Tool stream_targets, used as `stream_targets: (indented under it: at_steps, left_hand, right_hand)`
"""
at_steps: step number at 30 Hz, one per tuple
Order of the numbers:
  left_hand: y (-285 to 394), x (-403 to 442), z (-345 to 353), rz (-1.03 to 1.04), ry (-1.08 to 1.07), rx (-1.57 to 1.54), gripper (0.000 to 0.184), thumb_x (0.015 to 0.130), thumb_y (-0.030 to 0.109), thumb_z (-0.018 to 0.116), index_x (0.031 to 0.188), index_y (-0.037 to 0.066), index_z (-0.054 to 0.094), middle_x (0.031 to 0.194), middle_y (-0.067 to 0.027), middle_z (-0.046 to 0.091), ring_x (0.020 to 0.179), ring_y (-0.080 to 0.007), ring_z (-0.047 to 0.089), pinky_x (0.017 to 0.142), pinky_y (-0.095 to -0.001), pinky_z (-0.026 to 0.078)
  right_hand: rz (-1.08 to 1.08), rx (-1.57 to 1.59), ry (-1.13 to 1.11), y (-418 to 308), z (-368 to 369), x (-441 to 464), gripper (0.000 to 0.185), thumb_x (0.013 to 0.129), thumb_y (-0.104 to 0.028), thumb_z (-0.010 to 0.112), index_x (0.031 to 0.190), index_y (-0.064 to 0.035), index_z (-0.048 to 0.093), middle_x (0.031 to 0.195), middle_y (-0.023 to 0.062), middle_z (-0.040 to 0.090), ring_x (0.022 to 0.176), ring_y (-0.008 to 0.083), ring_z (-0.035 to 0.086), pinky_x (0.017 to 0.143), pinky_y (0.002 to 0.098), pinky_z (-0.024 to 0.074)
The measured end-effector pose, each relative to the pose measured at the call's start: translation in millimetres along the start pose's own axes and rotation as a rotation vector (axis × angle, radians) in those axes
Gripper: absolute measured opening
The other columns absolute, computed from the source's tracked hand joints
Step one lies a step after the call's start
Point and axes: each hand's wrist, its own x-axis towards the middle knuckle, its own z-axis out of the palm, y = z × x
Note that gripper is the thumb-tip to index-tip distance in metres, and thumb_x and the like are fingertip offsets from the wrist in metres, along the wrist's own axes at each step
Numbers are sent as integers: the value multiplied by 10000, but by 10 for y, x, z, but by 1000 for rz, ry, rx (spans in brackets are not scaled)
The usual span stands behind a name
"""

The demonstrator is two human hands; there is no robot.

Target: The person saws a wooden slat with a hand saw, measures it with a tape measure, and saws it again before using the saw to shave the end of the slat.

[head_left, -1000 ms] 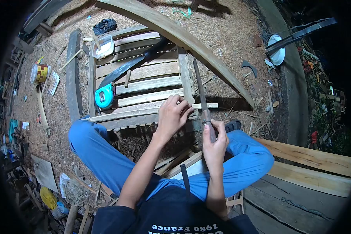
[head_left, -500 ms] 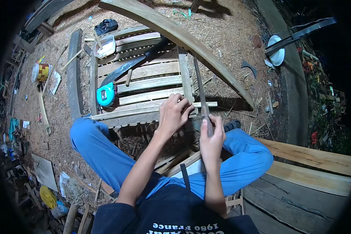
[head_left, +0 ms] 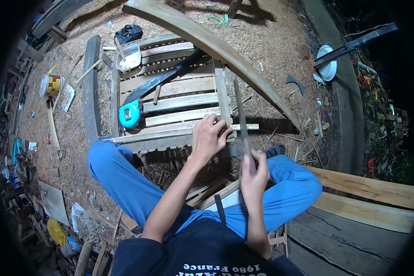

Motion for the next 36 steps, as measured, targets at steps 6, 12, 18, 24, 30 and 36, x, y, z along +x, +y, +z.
stream_targets:
  at_steps: [6, 12, 18, 24, 30, 36]
  left_hand:
    - [18, 20, 19, -7, -19, -3, 191, 877, 249, 850, 896, 92, 743, 945, -63, 662, 914, -286, 654, 752, -429, 525]
    - [8, 11, 61, -54, -4, -14, 205, 895, 262, 828, 925, 79, 739, 979, -91, 667, 943, -305, 659, 781, -441, 518]
    - [46, 48, -3, -31, -50, 4, 214, 891, 271, 844, 906, 83, 742, 932, -66, 660, 904, -294, 662, 780, -436, 514]
    - [10, 32, 29, -39, -1, -16, 208, 894, 266, 843, 901, 85, 742, 923, -64, 664, 886, -290, 666, 756, -437, 515]
    - [2, 44, 24, -7, -43, -6, 221, 887, 275, 836, 917, 78, 743, 949, -90, 671, 916, -304, 670, 765, -449, 529]
    - [25, 32, 33, -43, -6, -22, 185, 872, 243, 850, 903, 94, 744, 913, -68, 656, 868, -299, 655, 754, -434, 525]
  right_hand:
    - [-1, -40, 3, -7, -55, -109, 199, 1037, -128, 664, 1162, 27, 672, 1109, 231, 712, 1063, 416, 698, 948, 458, 539]
    - [27, 4, -25, -19, -161, -188, 156, 1033, -96, 658, 1126, 30, 663, 1122, 250, 714, 1065, 437, 704, 948, 467, 547]
    - [-28, -15, 8, -35, -28, -68, 169, 1038, -108, 659, 1160, 8, 659, 1100, 254, 703, 1021, 458, 691, 902, 495, 540]
    - [-10, -37, -29, 152, -292, -444, 193, 1045, -131, 667, 1168, 18, 673, 1112, 242, 705, 997, 437, 696, 889, 502, 539]
    - [-51, -28, -13, -3, 9, 82, 207, 1052, -142, 657, 1194, 9, 655, 1097, 247, 703, 1026, 445, 697, 904, 509, 540]
    - [-32, 23, -30, -1, -281, -284, 192, 1046, -102, 675, 1190, 24, 655, 1043, 185, 726, 984, 265, 707, 934, 379, 541]
